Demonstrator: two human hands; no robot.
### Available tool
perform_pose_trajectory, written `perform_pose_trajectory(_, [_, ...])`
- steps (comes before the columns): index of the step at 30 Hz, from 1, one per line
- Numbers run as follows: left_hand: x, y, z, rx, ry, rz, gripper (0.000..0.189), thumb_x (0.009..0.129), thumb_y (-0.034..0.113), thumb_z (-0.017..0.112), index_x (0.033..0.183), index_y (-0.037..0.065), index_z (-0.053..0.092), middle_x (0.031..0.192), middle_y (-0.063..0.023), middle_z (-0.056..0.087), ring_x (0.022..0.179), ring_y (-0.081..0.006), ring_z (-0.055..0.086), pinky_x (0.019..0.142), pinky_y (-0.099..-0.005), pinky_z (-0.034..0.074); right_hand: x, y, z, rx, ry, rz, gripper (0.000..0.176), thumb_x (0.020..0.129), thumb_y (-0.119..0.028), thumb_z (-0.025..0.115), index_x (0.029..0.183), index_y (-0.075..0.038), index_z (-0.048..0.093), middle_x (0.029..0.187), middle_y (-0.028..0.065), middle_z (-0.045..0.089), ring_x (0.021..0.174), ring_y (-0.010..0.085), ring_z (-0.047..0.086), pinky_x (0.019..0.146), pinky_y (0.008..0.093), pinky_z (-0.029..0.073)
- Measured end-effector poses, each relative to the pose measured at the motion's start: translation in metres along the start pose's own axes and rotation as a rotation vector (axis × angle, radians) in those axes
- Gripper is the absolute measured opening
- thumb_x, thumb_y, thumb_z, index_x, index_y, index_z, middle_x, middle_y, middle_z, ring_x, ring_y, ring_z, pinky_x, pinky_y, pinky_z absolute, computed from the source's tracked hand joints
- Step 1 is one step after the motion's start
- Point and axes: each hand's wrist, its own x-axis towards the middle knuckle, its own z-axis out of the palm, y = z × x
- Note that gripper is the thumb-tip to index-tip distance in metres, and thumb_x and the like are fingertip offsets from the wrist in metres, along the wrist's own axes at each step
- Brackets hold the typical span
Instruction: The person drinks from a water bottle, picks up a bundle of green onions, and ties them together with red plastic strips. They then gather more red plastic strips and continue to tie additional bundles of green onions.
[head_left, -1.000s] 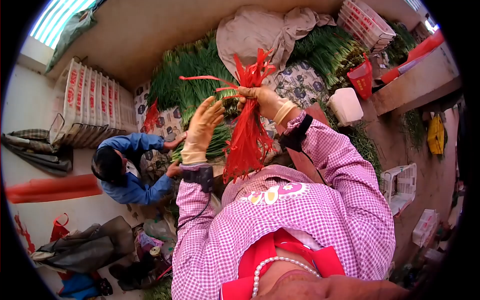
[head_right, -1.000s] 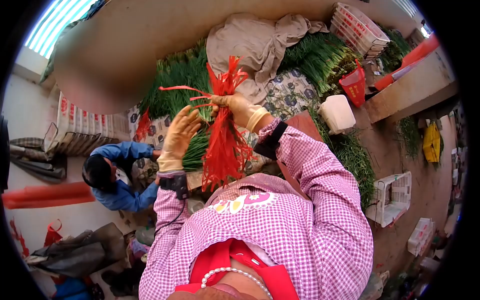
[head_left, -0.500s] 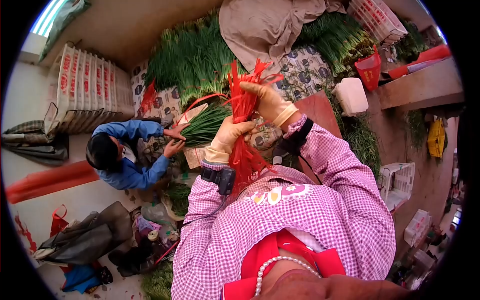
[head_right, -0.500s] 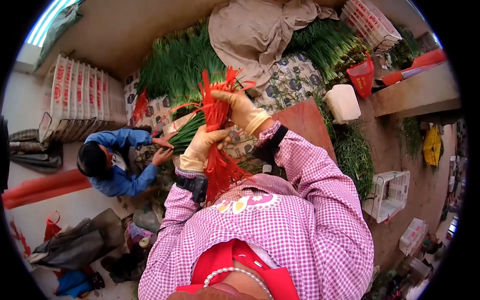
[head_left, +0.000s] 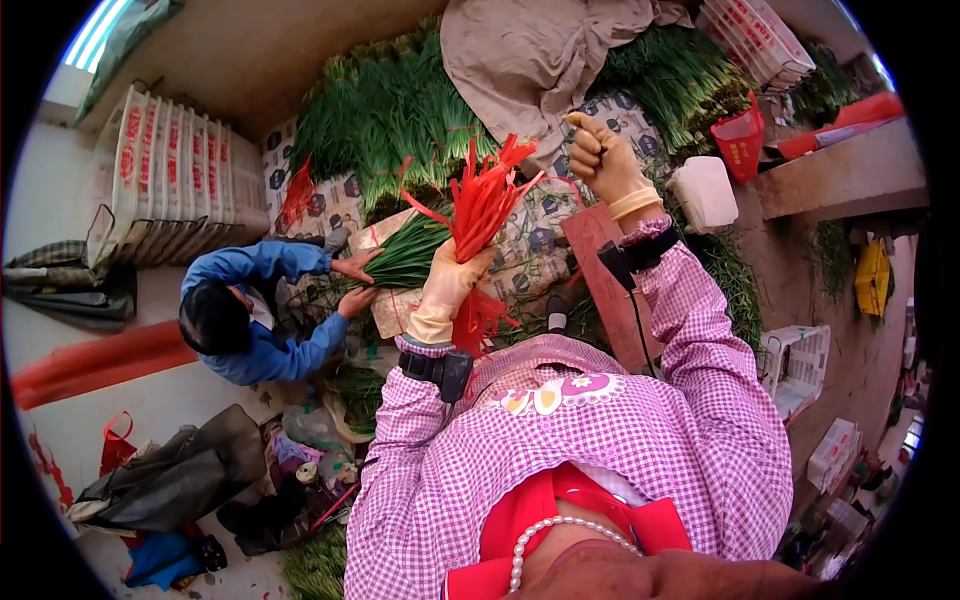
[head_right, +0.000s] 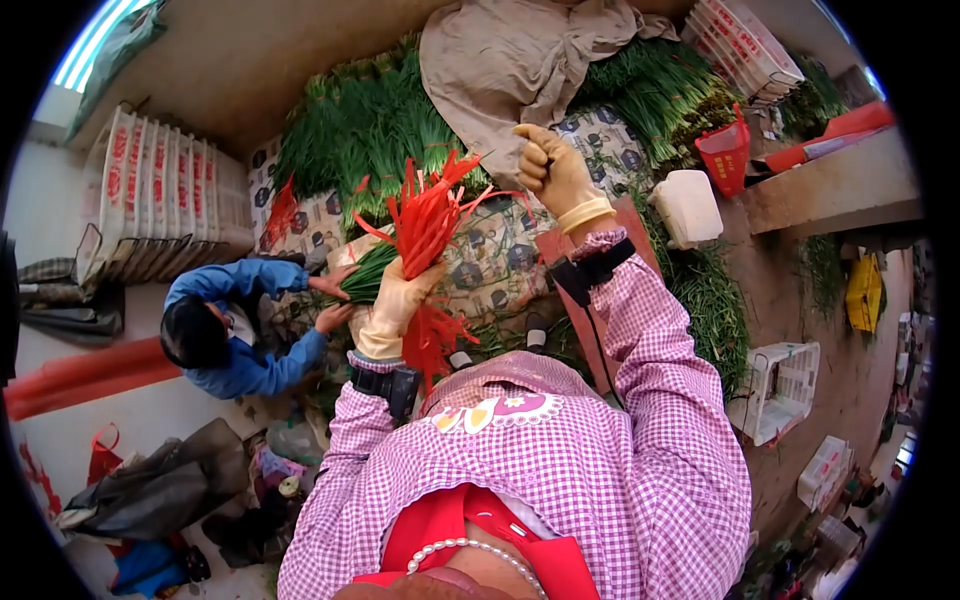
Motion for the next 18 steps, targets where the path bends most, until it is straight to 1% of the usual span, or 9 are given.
perform_pose_trajectory(1, [-0.001,0.002,0.0,-0.008,0.002,-0.016,0.02,0.084,0.021,0.07,0.095,0.005,0.062,0.069,0.0044,0.055,0.057,-0.0062,0.05,0.052,-0.0218,0.041,-0.005,0.001,0.007,-0.001,0.0,-0.003,0.02,0.097,-0.022,0.052,0.102,-0.004,0.059,0.057,-0.0058,0.033,0.046,0.0078,0.028,0.044,0.0216,0.024])
perform_pose_trajectory(3, [-0.001,0.001,0.0,-0.005,-0.002,-0.01,0.02,0.084,0.02,0.07,0.095,0.006,0.062,0.069,0.0048,0.055,0.058,-0.0057,0.049,0.053,-0.0219,0.04,-0.016,0.008,0.027,-0.552,0.095,-0.053,0.02,0.096,-0.024,0.054,0.1,-0.007,0.064,0.055,-0.0076,0.035,0.044,0.005,0.029,0.042,0.0205,0.021])
perform_pose_trajectory(4, [0.0,-0.001,0.001,-0.004,-0.003,-0.005,0.019,0.084,0.02,0.07,0.095,0.006,0.063,0.069,0.0053,0.055,0.058,-0.0052,0.049,0.053,-0.0219,0.039,-0.022,0.009,0.04,-0.634,0.092,-0.098,0.014,0.092,-0.022,0.062,0.094,-0.009,0.067,0.057,-0.0078,0.044,0.046,0.0026,0.035,0.042,0.0194,0.023])
perform_pose_trajectory(7, [0.005,-0.012,-0.002,0.047,-0.001,0.04,0.02,0.086,0.013,0.067,0.102,0.002,0.062,0.076,0.0046,0.058,0.063,-0.0054,0.049,0.056,-0.0216,0.039,-0.026,0.021,0.056,-0.835,0.086,-0.24,0.013,0.089,-0.019,0.067,0.096,-0.008,0.068,0.061,-0.0076,0.051,0.049,0.001,0.039,0.043,0.0179,0.026])
perform_pose_trajectory(9, [0.004,-0.012,0.002,0.045,0.027,0.079,0.017,0.085,0.014,0.068,0.098,0.004,0.062,0.073,0.0052,0.057,0.061,-0.005,0.048,0.054,-0.0215,0.038,-0.033,0.025,0.068,-0.801,0.025,-0.198,0.013,0.087,-0.016,0.07,0.097,-0.006,0.068,0.066,-0.0067,0.055,0.053,0.0001,0.043,0.046,0.0168,0.031])
perform_pose_trajectory(13, [0.005,-0.024,0.008,0.054,0.131,0.195,0.014,0.085,0.015,0.069,0.095,0.006,0.064,0.07,0.0056,0.056,0.059,-0.0042,0.047,0.052,-0.0211,0.037,-0.031,0.034,0.065,-0.967,-0.011,-0.34,0.013,0.089,-0.015,0.067,0.094,-0.003,0.067,0.07,-0.0064,0.056,0.058,0.0007,0.044,0.052,0.0162,0.036])
perform_pose_trajectory(16, [0.006,-0.027,0.005,0.063,0.1,0.187,0.013,0.085,0.014,0.068,0.096,0.007,0.064,0.07,0.0049,0.056,0.056,-0.0046,0.047,0.051,-0.0211,0.036,-0.034,0.03,0.054,-0.929,-0.035,-0.287,0.017,0.092,-0.02,0.063,0.095,-0.003,0.066,0.07,-0.0057,0.058,0.059,0.0008,0.047,0.052,0.0167,0.036])
perform_pose_trajectory(17, [0.004,-0.026,0.003,0.064,0.097,0.183,0.013,0.085,0.014,0.068,0.096,0.007,0.064,0.07,0.0049,0.056,0.056,-0.0046,0.047,0.051,-0.0211,0.036,-0.039,0.023,0.051,-0.919,-0.057,-0.188,0.02,0.094,-0.022,0.061,0.095,-0.003,0.066,0.072,-0.0047,0.06,0.06,0.0009,0.048,0.052,0.017,0.037])
perform_pose_trajectory(18, [0.0,-0.018,0.003,0.006,0.066,0.085,0.014,0.085,0.013,0.068,0.097,0.007,0.064,0.069,0.004,0.056,0.054,-0.0056,0.047,0.05,-0.022,0.037,-0.043,0.02,0.048,-0.906,-0.076,-0.089,0.023,0.096,-0.025,0.058,0.096,-0.003,0.066,0.075,-0.0038,0.062,0.061,0.001,0.05,0.053,0.0172,0.038])
